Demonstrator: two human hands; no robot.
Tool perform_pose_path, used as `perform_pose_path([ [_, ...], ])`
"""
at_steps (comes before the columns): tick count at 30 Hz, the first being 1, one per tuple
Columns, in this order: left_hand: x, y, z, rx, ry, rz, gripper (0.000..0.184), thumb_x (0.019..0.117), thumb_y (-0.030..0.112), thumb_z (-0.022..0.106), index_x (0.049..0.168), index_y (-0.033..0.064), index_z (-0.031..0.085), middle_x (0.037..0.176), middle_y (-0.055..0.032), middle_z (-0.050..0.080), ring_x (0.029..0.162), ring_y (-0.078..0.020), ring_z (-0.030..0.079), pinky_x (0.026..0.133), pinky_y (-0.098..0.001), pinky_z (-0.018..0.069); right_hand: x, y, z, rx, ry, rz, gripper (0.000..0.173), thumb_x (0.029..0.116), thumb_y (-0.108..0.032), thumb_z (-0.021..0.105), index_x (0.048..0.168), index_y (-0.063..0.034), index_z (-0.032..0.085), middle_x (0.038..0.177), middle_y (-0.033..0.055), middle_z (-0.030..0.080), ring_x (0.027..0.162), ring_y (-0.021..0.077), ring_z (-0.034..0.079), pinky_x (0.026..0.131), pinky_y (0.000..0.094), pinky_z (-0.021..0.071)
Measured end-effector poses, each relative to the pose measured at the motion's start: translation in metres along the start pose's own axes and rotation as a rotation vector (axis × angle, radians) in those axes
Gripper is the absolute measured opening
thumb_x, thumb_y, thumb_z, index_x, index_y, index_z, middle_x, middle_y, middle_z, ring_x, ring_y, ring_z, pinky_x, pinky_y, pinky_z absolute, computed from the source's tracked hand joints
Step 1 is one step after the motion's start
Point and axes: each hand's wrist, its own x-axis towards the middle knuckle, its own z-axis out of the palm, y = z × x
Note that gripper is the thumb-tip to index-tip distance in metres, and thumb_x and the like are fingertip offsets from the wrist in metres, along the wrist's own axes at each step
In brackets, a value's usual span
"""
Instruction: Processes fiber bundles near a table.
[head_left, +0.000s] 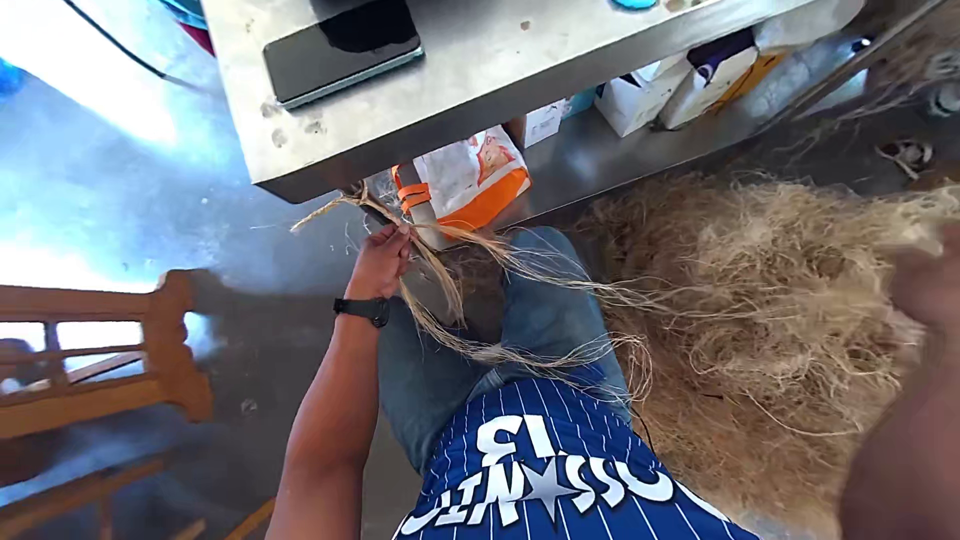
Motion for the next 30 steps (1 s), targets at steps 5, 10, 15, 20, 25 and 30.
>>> perform_pose_path([
  [5, -0.001, 0.007, -0.001, 0.066, -0.017, -0.003, 0.020, 0.1095, 0.024, 0.049, 0.106, 0.0107, 0.064, 0.066, 0.0059, 0.050, 0.048, -0.0033, 0.039, 0.043, -0.0172, 0.0339, 0.125, -0.292, -0.023, 0.809, -0.212, -0.318, 0.039, 0.1074, -0.031, 0.053, 0.136, -0.0085, 0.066, 0.134, 0.0169, 0.066, 0.125, 0.0337, 0.063, 0.108, 0.0576, 0.0481],
  [10, 0.000, 0.006, 0.004, 0.071, 0.021, -0.015, 0.020, 0.1099, 0.023, 0.048, 0.110, 0.0098, 0.063, 0.067, 0.0052, 0.050, 0.048, -0.0033, 0.038, 0.042, -0.0174, 0.0313, 0.178, -0.474, -0.024, 1.026, -0.450, -0.715, 0.045, 0.1095, -0.026, 0.047, 0.149, -0.0042, 0.052, 0.133, 0.0158, 0.066, 0.121, 0.0275, 0.064, 0.109, 0.0478, 0.0483],
  [15, 0.000, 0.002, 0.008, 0.095, 0.047, 0.044, 0.020, 0.1093, 0.022, 0.049, 0.107, 0.0090, 0.064, 0.068, 0.0050, 0.051, 0.049, -0.0032, 0.038, 0.044, -0.0173, 0.0327, 0.176, -0.474, 0.005, 1.164, -0.636, -0.630, 0.028, 0.1075, -0.023, 0.053, 0.108, -0.0029, 0.072, 0.090, 0.0107, 0.068, 0.082, 0.0217, 0.063, 0.080, 0.0454, 0.0524],
  [20, 0.006, -0.013, 0.018, 0.062, 0.132, 0.099, 0.022, 0.1097, 0.024, 0.049, 0.108, 0.0089, 0.065, 0.071, 0.0037, 0.054, 0.051, -0.0045, 0.041, 0.045, -0.0188, 0.0351, 0.144, -0.458, 0.030, 1.463, -0.771, -0.383, 0.026, 0.1087, -0.023, 0.051, 0.109, -0.0042, 0.069, 0.090, 0.0055, 0.065, 0.074, 0.0120, 0.056, 0.069, 0.0332, 0.0487],
  [25, 0.003, -0.010, 0.015, 0.030, 0.123, 0.053, 0.022, 0.1098, 0.025, 0.049, 0.110, 0.0092, 0.064, 0.069, 0.0043, 0.052, 0.049, -0.0041, 0.039, 0.044, -0.0180, 0.0345, 0.146, -0.451, 0.038, 1.556, -0.819, -0.341, 0.023, 0.1087, -0.021, 0.050, 0.114, -0.0029, 0.064, 0.088, 0.0037, 0.065, 0.065, 0.0079, 0.052, 0.059, 0.0261, 0.0438],
  [30, -0.003, -0.002, 0.009, 0.065, 0.093, 0.050, 0.020, 0.1085, 0.023, 0.051, 0.107, 0.0090, 0.065, 0.068, 0.0043, 0.050, 0.049, -0.0046, 0.039, 0.043, -0.0186, 0.0328, 0.168, -0.465, 0.010, 1.137, -0.590, -0.567, 0.049, 0.1009, -0.038, 0.065, 0.138, -0.0071, 0.058, 0.145, 0.0183, 0.053, 0.131, 0.0308, 0.056, 0.108, 0.0548, 0.0468],
])
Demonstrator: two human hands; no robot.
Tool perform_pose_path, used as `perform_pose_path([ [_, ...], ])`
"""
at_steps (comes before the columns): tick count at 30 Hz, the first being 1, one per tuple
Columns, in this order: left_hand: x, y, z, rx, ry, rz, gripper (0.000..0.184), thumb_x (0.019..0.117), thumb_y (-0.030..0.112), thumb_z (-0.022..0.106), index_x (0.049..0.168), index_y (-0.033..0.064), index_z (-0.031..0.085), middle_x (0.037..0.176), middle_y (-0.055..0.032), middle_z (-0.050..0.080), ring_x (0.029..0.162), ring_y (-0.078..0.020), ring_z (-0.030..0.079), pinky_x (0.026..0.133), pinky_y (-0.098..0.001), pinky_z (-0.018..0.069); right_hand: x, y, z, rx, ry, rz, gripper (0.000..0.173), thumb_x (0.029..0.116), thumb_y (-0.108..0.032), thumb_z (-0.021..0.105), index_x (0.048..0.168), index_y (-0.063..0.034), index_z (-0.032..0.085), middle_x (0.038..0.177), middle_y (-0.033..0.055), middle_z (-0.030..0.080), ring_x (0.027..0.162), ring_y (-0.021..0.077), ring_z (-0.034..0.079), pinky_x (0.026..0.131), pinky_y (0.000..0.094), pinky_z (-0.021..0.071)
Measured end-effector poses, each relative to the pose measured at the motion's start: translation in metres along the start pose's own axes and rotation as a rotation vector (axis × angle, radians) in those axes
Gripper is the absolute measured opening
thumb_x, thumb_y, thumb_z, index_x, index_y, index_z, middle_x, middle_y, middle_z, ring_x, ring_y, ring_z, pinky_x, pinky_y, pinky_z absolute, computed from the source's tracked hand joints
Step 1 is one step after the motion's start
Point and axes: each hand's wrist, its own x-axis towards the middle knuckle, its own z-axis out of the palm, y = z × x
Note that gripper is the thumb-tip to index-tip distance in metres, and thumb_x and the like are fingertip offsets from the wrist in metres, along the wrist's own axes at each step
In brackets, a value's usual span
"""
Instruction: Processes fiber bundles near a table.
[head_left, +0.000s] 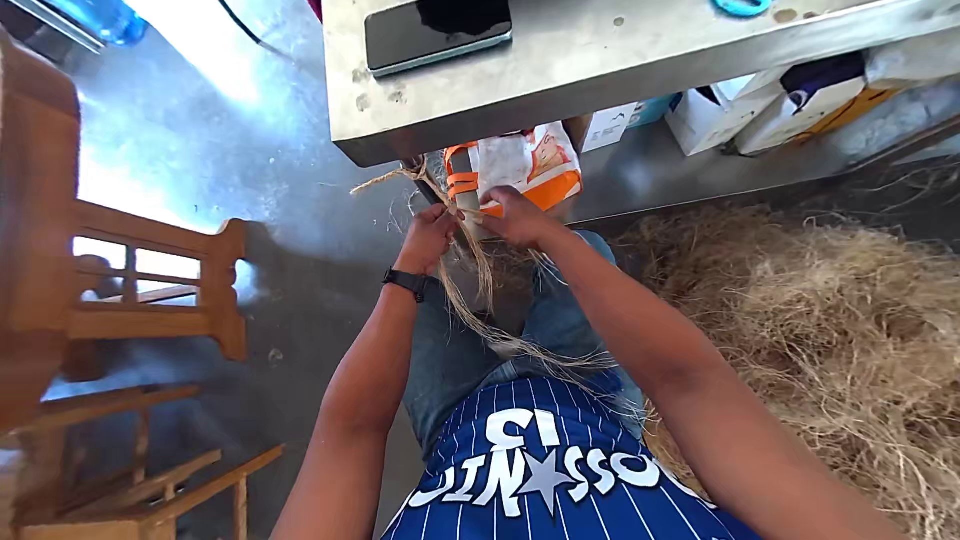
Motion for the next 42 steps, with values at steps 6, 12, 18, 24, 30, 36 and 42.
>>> perform_pose_path([
  [6, 0.002, -0.004, -0.002, 0.079, 0.007, 0.056, 0.017, 0.1075, 0.023, 0.054, 0.099, 0.0102, 0.060, 0.070, 0.0038, 0.052, 0.052, -0.0048, 0.042, 0.046, -0.0200, 0.0345, 0.037, -0.045, -0.001, -0.316, -0.198, -0.061, 0.028, 0.1067, -0.025, 0.053, 0.112, -0.0060, 0.072, 0.107, 0.0148, 0.071, 0.104, 0.0311, 0.067, 0.095, 0.0561, 0.0514],
  [12, -0.014, -0.007, 0.011, 0.208, 0.062, 0.169, 0.024, 0.1080, 0.020, 0.051, 0.110, 0.0011, 0.065, 0.086, -0.0064, 0.069, 0.072, -0.0145, 0.065, 0.069, -0.0339, 0.0583, 0.004, -0.019, 0.015, 0.463, -0.209, 0.145, 0.025, 0.1101, -0.024, 0.046, 0.119, -0.0048, 0.059, 0.086, 0.0011, 0.059, 0.059, 0.0072, 0.047, 0.053, 0.0254, 0.0426],
  [18, -0.049, -0.004, -0.014, 0.474, 0.015, 0.069, 0.036, 0.1081, 0.041, 0.051, 0.126, 0.0141, 0.066, 0.085, -0.0068, 0.063, 0.066, -0.0159, 0.056, 0.062, -0.0376, 0.0509, 0.007, -0.005, 0.012, 0.632, -0.145, 0.168, 0.027, 0.1125, -0.025, 0.041, 0.120, -0.0043, 0.058, 0.088, 0.0001, 0.055, 0.067, 0.0061, 0.048, 0.059, 0.0233, 0.0429],
  [24, -0.152, -0.019, -0.132, 0.234, -0.081, -0.254, 0.025, 0.1109, 0.022, 0.044, 0.102, 0.0088, 0.064, 0.063, 0.0061, 0.044, 0.048, -0.0021, 0.034, 0.044, -0.0171, 0.0293, 0.010, -0.007, 0.002, 0.559, -0.212, 0.160, 0.023, 0.1101, -0.022, 0.046, 0.122, -0.0064, 0.058, 0.087, -0.0010, 0.056, 0.066, 0.0051, 0.050, 0.059, 0.0234, 0.0456],
  [30, -0.233, -0.085, -0.227, 0.552, 0.163, -0.406, 0.027, 0.1095, 0.026, 0.050, 0.107, 0.0080, 0.069, 0.067, 0.0020, 0.048, 0.052, -0.0066, 0.036, 0.050, -0.0245, 0.0332, 0.009, -0.012, 0.015, 0.598, -0.230, 0.204, 0.020, 0.1106, -0.023, 0.044, 0.109, -0.0094, 0.059, 0.078, -0.0030, 0.056, 0.049, 0.0017, 0.035, 0.043, 0.0174, 0.0281],
  [36, -0.244, -0.136, -0.316, 0.810, 0.251, -0.616, 0.035, 0.1079, 0.036, 0.054, 0.117, 0.0057, 0.070, 0.092, -0.0171, 0.064, 0.080, -0.0294, 0.058, 0.078, -0.0543, 0.0483, 0.010, -0.019, 0.016, 0.514, -0.175, 0.250, 0.022, 0.1110, -0.022, 0.044, 0.108, -0.0078, 0.060, 0.079, -0.0014, 0.057, 0.049, 0.0026, 0.037, 0.043, 0.0181, 0.0295],
  [42, -0.179, -0.068, -0.240, 1.082, 0.320, -0.316, 0.042, 0.1020, 0.026, 0.062, 0.136, 0.0025, 0.062, 0.135, -0.0325, 0.058, 0.128, -0.0555, 0.052, 0.104, -0.0775, 0.0378, 0.007, -0.027, 0.014, 0.468, -0.187, 0.254, 0.022, 0.1116, -0.022, 0.043, 0.108, -0.0077, 0.060, 0.081, -0.0011, 0.059, 0.049, 0.0018, 0.038, 0.043, 0.0169, 0.0293],
])
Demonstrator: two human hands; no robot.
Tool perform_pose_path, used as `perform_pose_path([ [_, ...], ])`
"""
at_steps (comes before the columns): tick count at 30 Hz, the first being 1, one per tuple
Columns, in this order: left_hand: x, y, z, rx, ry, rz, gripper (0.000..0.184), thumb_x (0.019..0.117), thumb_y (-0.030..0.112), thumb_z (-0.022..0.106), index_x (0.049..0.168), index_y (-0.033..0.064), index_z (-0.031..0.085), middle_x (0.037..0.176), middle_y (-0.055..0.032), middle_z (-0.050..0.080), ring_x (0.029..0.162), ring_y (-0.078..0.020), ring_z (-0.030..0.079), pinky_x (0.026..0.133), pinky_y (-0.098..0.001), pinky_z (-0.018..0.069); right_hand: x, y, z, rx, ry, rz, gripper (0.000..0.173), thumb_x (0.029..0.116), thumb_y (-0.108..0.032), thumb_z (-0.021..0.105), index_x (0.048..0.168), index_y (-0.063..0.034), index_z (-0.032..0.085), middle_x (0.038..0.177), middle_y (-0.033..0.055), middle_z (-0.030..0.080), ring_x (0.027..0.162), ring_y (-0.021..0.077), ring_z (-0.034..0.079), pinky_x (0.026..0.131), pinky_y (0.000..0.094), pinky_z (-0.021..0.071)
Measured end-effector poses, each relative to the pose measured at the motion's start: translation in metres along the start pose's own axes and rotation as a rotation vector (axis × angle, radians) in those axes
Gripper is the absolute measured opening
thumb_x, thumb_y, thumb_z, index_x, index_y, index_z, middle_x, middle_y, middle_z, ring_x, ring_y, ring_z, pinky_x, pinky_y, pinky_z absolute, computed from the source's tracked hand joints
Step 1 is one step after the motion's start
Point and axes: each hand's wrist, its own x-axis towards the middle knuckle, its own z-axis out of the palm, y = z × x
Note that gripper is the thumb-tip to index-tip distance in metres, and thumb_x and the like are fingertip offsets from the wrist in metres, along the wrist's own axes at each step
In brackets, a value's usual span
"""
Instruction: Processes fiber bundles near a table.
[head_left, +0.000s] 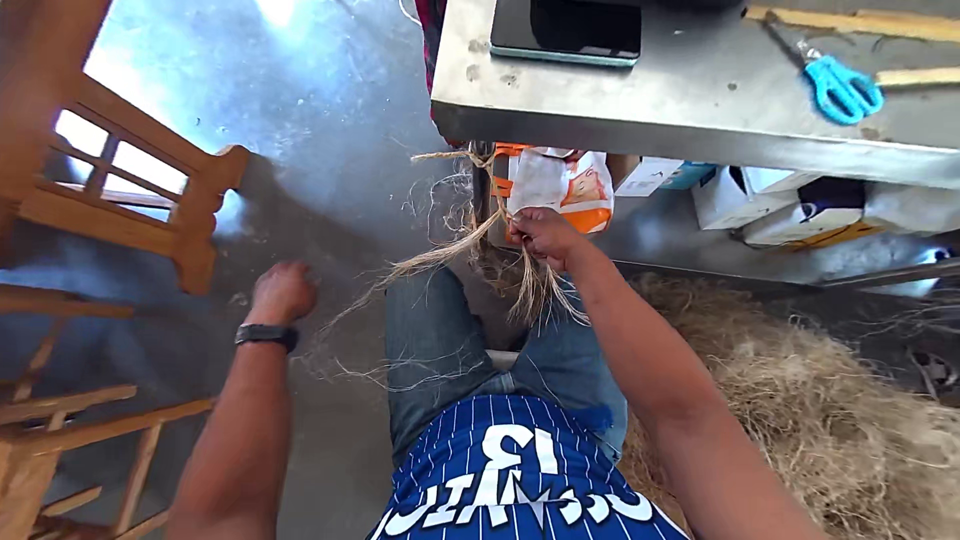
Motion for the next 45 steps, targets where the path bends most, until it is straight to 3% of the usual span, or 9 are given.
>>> perform_pose_path([
  [4, 0.010, 0.187, 0.009, -0.530, 0.030, 0.388, 0.052, 0.1061, 0.036, 0.055, 0.149, 0.0081, 0.049, 0.146, -0.0132, 0.058, 0.135, -0.0257, 0.056, 0.114, -0.0502, 0.0454, 0.003, 0.000, 0.004, -0.024, 0.007, 0.015, 0.023, 0.1119, -0.022, 0.041, 0.111, -0.0077, 0.059, 0.083, -0.0015, 0.060, 0.051, 0.0013, 0.039, 0.044, 0.0168, 0.0307],
  [7, 0.039, 0.271, 0.045, -0.829, -0.171, 0.459, 0.047, 0.1085, 0.034, 0.050, 0.145, 0.0041, 0.052, 0.133, -0.0144, 0.065, 0.119, -0.0224, 0.066, 0.104, -0.0457, 0.0534, 0.003, 0.001, 0.006, -0.037, 0.013, 0.015, 0.023, 0.1113, -0.020, 0.042, 0.110, -0.0070, 0.060, 0.080, -0.0014, 0.060, 0.051, 0.0022, 0.039, 0.044, 0.0179, 0.0300],
  [9, 0.059, 0.295, 0.070, -0.911, -0.243, 0.464, 0.038, 0.1100, 0.034, 0.047, 0.127, 0.0025, 0.059, 0.106, -0.0112, 0.069, 0.088, -0.0183, 0.069, 0.080, -0.0387, 0.0600, 0.002, 0.001, 0.006, -0.053, 0.021, 0.003, 0.023, 0.1108, -0.020, 0.042, 0.109, -0.0074, 0.062, 0.079, -0.0020, 0.059, 0.051, 0.0025, 0.037, 0.044, 0.0185, 0.0296],
  [10, 0.064, 0.300, 0.078, -0.910, -0.243, 0.468, 0.035, 0.1099, 0.034, 0.047, 0.118, 0.0026, 0.061, 0.095, -0.0099, 0.066, 0.076, -0.0173, 0.064, 0.070, -0.0374, 0.0558, 0.002, 0.002, 0.003, -0.059, 0.024, -0.006, 0.025, 0.1116, -0.023, 0.042, 0.107, -0.0077, 0.062, 0.079, -0.0023, 0.058, 0.051, 0.0026, 0.038, 0.045, 0.0188, 0.0307],
  [17, 0.065, 0.301, 0.078, -0.898, -0.167, 0.486, 0.029, 0.1055, 0.031, 0.057, 0.100, 0.0042, 0.064, 0.086, -0.0049, 0.065, 0.076, -0.0141, 0.060, 0.075, -0.0373, 0.0523, -0.002, -0.006, -0.019, -0.224, -0.002, -0.040, 0.021, 0.1086, -0.018, 0.049, 0.105, -0.0050, 0.065, 0.080, -0.0022, 0.056, 0.056, 0.0039, 0.041, 0.053, 0.0224, 0.0375],
  [21, 0.068, 0.293, 0.073, -0.930, -0.235, 0.453, 0.027, 0.1051, 0.032, 0.058, 0.106, 0.0062, 0.067, 0.095, -0.0021, 0.070, 0.079, -0.0096, 0.062, 0.074, -0.0315, 0.0526, -0.031, 0.011, -0.054, -0.265, -0.024, -0.040, 0.024, 0.1084, -0.023, 0.051, 0.105, -0.0065, 0.067, 0.077, -0.0027, 0.055, 0.055, 0.0042, 0.040, 0.052, 0.0230, 0.0368],
  [24, 0.069, 0.290, 0.075, -1.015, -0.294, 0.405, 0.022, 0.1060, 0.030, 0.057, 0.110, 0.0098, 0.065, 0.088, 0.0037, 0.066, 0.061, -0.0034, 0.050, 0.055, -0.0215, 0.0432, -0.080, 0.047, -0.092, -0.207, 0.024, -0.030, 0.024, 0.1092, -0.022, 0.047, 0.100, -0.0084, 0.065, 0.075, -0.0049, 0.056, 0.053, 0.0011, 0.037, 0.049, 0.0202, 0.0334],
  [33, 0.075, 0.294, 0.083, -1.083, -0.339, 0.390, 0.016, 0.1064, 0.031, 0.056, 0.110, 0.0172, 0.063, 0.076, 0.0094, 0.058, 0.054, -0.0011, 0.047, 0.049, -0.0175, 0.0418, -0.250, 0.172, -0.168, -0.001, 0.468, 0.050, 0.021, 0.1072, -0.018, 0.052, 0.098, -0.0097, 0.069, 0.071, -0.0078, 0.055, 0.058, -0.0002, 0.044, 0.054, 0.0182, 0.0387],
  [45, 0.075, 0.296, 0.086, -1.140, -0.315, 0.345, 0.017, 0.1081, 0.029, 0.053, 0.108, 0.0158, 0.064, 0.076, 0.0074, 0.059, 0.051, -0.0010, 0.044, 0.045, -0.0157, 0.0370, -0.262, 0.226, -0.177, -0.082, 0.631, 0.176, 0.022, 0.1067, -0.022, 0.055, 0.108, -0.0083, 0.072, 0.078, -0.0030, 0.061, 0.063, 0.0048, 0.049, 0.060, 0.0253, 0.0437],
])
